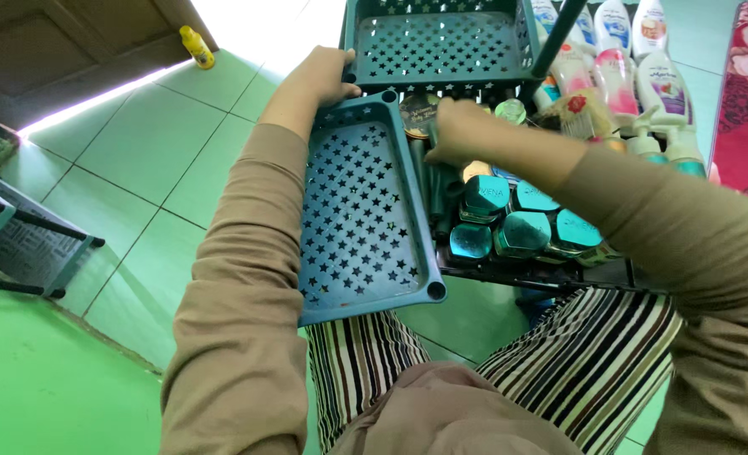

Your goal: The person assembles a green plastic storage rack by inserting vertical poles into the corners of perforated trays and stacking them. The person handles the trays and poles by hand, aligning and securing each layer to form a multi-tiered unit.

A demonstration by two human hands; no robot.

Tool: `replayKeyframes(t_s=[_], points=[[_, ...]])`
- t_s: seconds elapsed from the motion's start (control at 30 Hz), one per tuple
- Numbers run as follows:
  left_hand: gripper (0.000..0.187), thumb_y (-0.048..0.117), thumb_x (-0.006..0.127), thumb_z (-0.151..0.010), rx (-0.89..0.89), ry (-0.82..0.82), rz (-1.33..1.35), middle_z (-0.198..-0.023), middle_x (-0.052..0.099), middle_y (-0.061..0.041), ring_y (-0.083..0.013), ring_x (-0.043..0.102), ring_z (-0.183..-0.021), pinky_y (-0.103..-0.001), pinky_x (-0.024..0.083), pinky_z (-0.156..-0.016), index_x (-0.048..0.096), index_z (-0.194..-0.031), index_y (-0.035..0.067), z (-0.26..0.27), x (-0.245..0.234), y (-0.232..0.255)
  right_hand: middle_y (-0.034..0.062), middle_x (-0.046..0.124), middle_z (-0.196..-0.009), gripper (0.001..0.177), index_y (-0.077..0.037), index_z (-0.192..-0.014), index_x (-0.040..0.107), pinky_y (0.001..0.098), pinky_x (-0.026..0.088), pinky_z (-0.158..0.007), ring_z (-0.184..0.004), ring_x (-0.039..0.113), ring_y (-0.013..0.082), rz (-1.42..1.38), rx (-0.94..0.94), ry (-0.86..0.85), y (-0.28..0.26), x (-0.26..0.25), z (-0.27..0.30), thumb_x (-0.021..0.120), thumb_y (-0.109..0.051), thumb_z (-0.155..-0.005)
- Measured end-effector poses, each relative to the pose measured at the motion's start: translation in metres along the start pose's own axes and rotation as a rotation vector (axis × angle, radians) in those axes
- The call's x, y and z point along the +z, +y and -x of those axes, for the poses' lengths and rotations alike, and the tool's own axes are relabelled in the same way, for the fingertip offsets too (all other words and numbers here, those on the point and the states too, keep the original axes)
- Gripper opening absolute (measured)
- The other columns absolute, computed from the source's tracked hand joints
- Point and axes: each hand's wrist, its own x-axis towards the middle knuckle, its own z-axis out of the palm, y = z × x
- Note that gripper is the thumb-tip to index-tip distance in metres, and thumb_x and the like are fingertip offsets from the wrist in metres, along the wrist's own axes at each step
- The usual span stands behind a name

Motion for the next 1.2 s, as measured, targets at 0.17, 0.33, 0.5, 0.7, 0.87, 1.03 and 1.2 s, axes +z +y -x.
replayKeyframes(t_s=[0.17,0.33,0.5,0.7,0.87,1.03,1.2], points=[[0.057,0.033,0.086,-0.081,-0.045,-0.019,-0.008,-0.113,0.069,-0.024,-0.0419,0.065,-0.109,-0.049,0.053,-0.090,0.061,-0.125,0.005,0.005,-0.004,0.010,0.0233,0.077,-0.095,0.063,0.006,-0.103,0.069,0.0422,0.061,-0.081,-0.091,0.076,0.0345,-0.051,0.023,-0.174,0.007,0.013,-0.001,0.084,-0.050,-0.079],[0.053,0.032,0.084,-0.084,-0.065,-0.042,0.022,-0.114,0.070,-0.024,-0.0413,0.065,-0.110,-0.049,0.053,-0.092,0.062,-0.122,0.004,0.007,-0.005,0.009,0.0194,0.074,-0.094,0.034,-0.004,-0.100,0.074,0.0468,0.059,-0.074,-0.082,0.072,0.0305,0.072,0.072,-0.051,0.035,-0.021,-0.020,0.078,-0.036,-0.087],[0.054,0.036,0.080,-0.087,-0.014,-0.038,-0.022,-0.112,0.070,-0.024,-0.0422,0.066,-0.108,-0.049,0.054,-0.091,0.061,-0.125,0.003,0.004,-0.004,0.007,0.0199,0.072,-0.085,0.034,-0.002,-0.100,0.070,0.0476,0.055,-0.067,-0.076,0.071,0.0323,0.300,0.049,0.306,0.107,-0.070,-0.052,0.052,-0.027,-0.113],[0.069,0.065,0.067,-0.093,-0.186,-0.238,-0.205,-0.110,0.070,-0.025,-0.0386,0.068,-0.104,-0.048,0.054,-0.090,0.075,-0.103,-0.003,-0.025,-0.012,0.039,0.0145,0.073,-0.086,0.020,-0.010,-0.101,0.078,0.0500,0.051,-0.078,-0.083,0.072,0.0283,0.942,0.052,0.121,0.122,-0.062,-0.087,0.063,-0.023,-0.098],[0.055,0.055,0.076,-0.087,-0.190,-0.255,-0.171,-0.108,0.073,-0.020,-0.0378,0.070,-0.102,-0.048,0.057,-0.088,0.076,-0.102,0.002,-0.029,-0.019,0.062,0.0122,0.080,-0.087,0.025,-0.012,-0.103,0.083,0.0644,0.037,-0.096,-0.086,0.075,0.0296,1.142,0.304,-0.285,0.105,-0.057,-0.105,0.066,-0.029,-0.095],[0.048,0.042,0.087,-0.079,-0.167,-0.272,-0.174,-0.110,0.072,-0.020,-0.0379,0.069,-0.103,-0.046,0.057,-0.088,0.076,-0.103,0.001,-0.024,-0.029,0.061,0.0150,0.082,-0.085,0.023,-0.008,-0.102,0.083,0.0550,0.049,-0.082,-0.080,0.080,0.0293,1.016,0.405,-0.373,0.114,-0.041,-0.111,0.072,-0.025,-0.090],[0.045,0.025,0.086,-0.077,-0.055,-0.138,-0.102,-0.106,0.072,-0.021,-0.0409,0.067,-0.103,-0.050,0.055,-0.085,0.070,-0.116,0.010,-0.010,-0.022,0.054,0.0049,0.077,-0.090,0.019,-0.015,-0.106,0.077,0.0491,0.042,-0.091,-0.090,0.071,0.0217,1.179,0.238,-0.328,0.125,-0.029,-0.101,0.067,-0.028,-0.096]])
